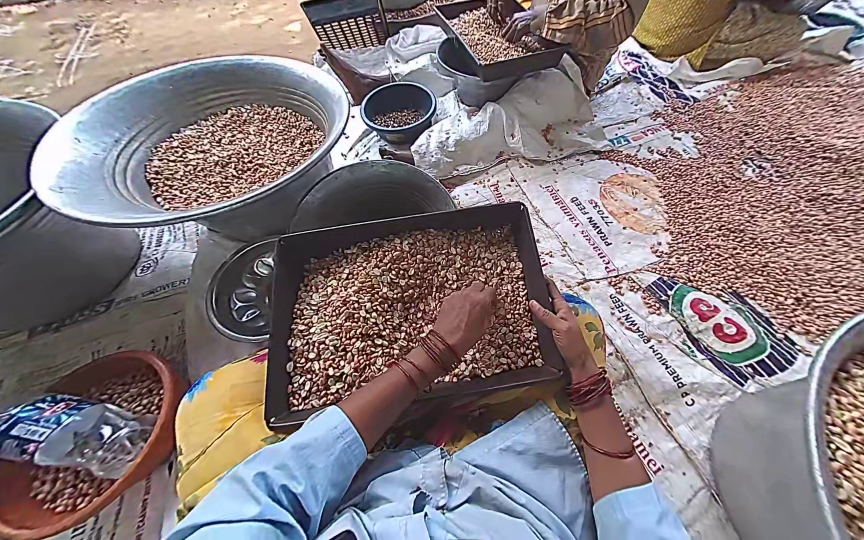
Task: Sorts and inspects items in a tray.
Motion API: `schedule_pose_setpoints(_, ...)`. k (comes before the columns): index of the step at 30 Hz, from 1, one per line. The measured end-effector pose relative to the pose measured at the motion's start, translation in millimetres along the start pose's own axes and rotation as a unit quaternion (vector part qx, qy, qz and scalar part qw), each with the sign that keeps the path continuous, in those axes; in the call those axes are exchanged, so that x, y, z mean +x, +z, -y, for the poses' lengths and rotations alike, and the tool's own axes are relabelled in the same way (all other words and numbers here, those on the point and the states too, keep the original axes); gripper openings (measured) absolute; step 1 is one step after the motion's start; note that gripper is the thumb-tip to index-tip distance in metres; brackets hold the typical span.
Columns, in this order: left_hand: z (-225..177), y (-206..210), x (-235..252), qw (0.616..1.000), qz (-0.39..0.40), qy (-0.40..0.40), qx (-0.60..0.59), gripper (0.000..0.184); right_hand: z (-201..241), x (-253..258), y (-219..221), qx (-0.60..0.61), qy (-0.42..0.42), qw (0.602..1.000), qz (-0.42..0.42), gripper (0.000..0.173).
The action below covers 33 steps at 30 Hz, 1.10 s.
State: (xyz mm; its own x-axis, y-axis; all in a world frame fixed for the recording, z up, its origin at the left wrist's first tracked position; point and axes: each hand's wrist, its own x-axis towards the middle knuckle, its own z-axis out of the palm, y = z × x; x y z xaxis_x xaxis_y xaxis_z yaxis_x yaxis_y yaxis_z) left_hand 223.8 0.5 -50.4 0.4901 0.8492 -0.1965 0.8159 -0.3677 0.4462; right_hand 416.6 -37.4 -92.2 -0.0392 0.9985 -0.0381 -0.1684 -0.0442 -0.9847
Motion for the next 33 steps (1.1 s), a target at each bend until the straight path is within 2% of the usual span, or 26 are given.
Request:
schedule_pose_setpoints(2, 5, 0, 0, 0.999, -0.017, 0.01, -0.04, 0.028, -1, 1, 0, 0.001, -0.004, 1.0, 0.003, 0.064)
schedule_pose_setpoints(5, 23, -5, -5, 0.976, -0.065, -0.005, -0.209, 0.028, -1, 1, 0, 0.007, -0.004, 1.0, 0.005, 0.065)
schedule_pose_setpoints(7, 28, -10, -11, 0.965, -0.046, -0.009, -0.257, 0.033, 0, 1, 0, 0.007, 0.002, 1.0, 0.002, 0.065)
schedule_pose_setpoints(11, 9, 7, -23, 0.979, 0.022, 0.097, -0.178, 0.021, 0, 4, 0, 0.004, 0.012, 1.0, 0.001, 0.063)
schedule_pose_setpoints(13, -5, 17, -26, 0.985, 0.048, 0.126, -0.11, 0.022, -1, 4, 0, 0.004, 0.009, 1.0, 0.001, 0.064)
schedule_pose_setpoints(18, -15, 32, -22, 0.99, 0.075, 0.12, -0.019, 0.022, -2, 1, -1, -0.004, 0.001, 1.0, -0.004, 0.065)
schedule_pose_setpoints(22, -7, 17, -27, 0.988, 0.095, 0.108, -0.059, 0.022, 0, 2, 1, 0.0, -0.001, 1.0, 0.001, 0.064)
schedule_pose_setpoints(24, 14, 1, -35, 0.968, 0.125, 0.171, -0.137, 0.018, -1, 2, 0, 0.001, -0.002, 1.0, 0.004, 0.065)
schedule_pose_setpoints(26, 37, -21, -48, 0.914, 0.209, 0.243, -0.247, 0.017, -2, 0, -1, 0.004, -0.005, 1.0, 0.006, 0.065)
schedule_pose_setpoints(27, 45, -31, -55, 0.901, 0.219, 0.241, -0.287, 0.016, -2, 0, -1, 0.003, -0.006, 1.0, 0.007, 0.064)
schedule_pose_setpoints(28, 50, -40, -60, 0.911, 0.188, 0.221, -0.293, 0.015, -2, 1, -2, 0.002, -0.007, 1.0, 0.007, 0.064)
schedule_pose_setpoints(30, 49, -44, -62, 0.958, 0.07, 0.155, -0.229, 0.015, -2, 2, -2, 0.001, -0.004, 1.0, 0.005, 0.064)
schedule_pose_setpoints(32, 40, -30, -56, 0.975, -0.019, 0.145, -0.164, 0.014, -2, 3, 0, 0.0, -0.004, 1.0, 0.002, 0.063)
schedule_pose_setpoints(33, 33, -22, -52, 0.978, -0.033, 0.155, -0.137, 0.014, -1, 4, 0, -0.001, -0.003, 1.0, 0.002, 0.064)
